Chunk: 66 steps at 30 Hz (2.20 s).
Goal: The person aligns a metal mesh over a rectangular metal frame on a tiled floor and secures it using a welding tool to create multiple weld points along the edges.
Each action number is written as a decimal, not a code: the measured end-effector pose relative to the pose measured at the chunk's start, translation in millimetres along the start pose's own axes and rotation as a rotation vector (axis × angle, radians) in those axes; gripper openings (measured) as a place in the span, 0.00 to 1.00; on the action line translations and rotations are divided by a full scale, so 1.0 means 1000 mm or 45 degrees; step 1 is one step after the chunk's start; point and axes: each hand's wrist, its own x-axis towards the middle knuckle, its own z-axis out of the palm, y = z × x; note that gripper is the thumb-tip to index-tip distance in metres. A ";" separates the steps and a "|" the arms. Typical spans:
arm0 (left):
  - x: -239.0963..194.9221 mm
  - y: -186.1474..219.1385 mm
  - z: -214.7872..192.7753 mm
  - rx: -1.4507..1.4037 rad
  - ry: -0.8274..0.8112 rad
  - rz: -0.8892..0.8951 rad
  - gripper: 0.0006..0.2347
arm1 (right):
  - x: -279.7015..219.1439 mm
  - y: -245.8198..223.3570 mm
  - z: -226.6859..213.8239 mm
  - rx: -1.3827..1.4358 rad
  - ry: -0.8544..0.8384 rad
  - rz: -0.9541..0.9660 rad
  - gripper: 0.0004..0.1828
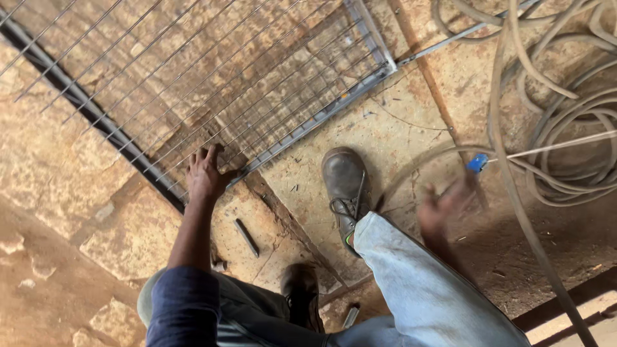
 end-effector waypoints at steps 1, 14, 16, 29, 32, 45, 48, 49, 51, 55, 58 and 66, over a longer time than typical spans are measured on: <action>-0.001 -0.001 0.000 -0.023 -0.006 -0.013 0.39 | 0.012 -0.012 0.016 -0.033 -0.043 -0.213 0.35; -0.001 0.001 -0.005 -0.046 -0.056 -0.084 0.40 | 0.222 -0.024 0.193 -0.895 -1.398 -1.007 0.64; 0.004 0.000 -0.002 -0.032 -0.035 -0.065 0.39 | 0.223 -0.012 0.192 -1.018 -1.391 -1.026 0.60; -0.020 -0.061 -0.036 -0.182 0.470 -0.106 0.22 | 0.206 0.014 0.191 -0.888 -1.256 -1.020 0.60; -0.017 -0.075 -0.045 -0.164 0.443 -0.254 0.29 | 0.205 0.016 0.188 -0.841 -1.227 -1.050 0.61; -0.026 -0.030 -0.016 -0.015 0.372 -0.155 0.49 | 0.194 0.009 0.201 -0.905 -1.224 -0.861 0.69; -0.023 -0.023 -0.013 0.017 0.394 -0.163 0.50 | 0.198 0.005 0.199 -0.885 -1.241 -0.834 0.70; -0.024 -0.023 -0.013 0.028 0.402 -0.175 0.51 | 0.198 0.003 0.200 -0.869 -1.237 -0.841 0.70; -0.025 -0.019 -0.012 0.001 0.411 -0.188 0.50 | 0.198 0.000 0.198 -0.851 -1.242 -0.832 0.69; -0.024 -0.003 -0.007 0.028 0.390 -0.332 0.49 | 0.200 -0.003 0.192 -0.810 -1.221 -0.792 0.68; -0.022 0.028 -0.003 0.087 0.441 -0.183 0.47 | 0.201 -0.005 0.192 -0.799 -1.215 -0.774 0.67; 0.010 0.140 0.008 0.145 0.280 0.072 0.48 | 0.204 -0.003 0.190 -0.759 -1.257 -0.683 0.68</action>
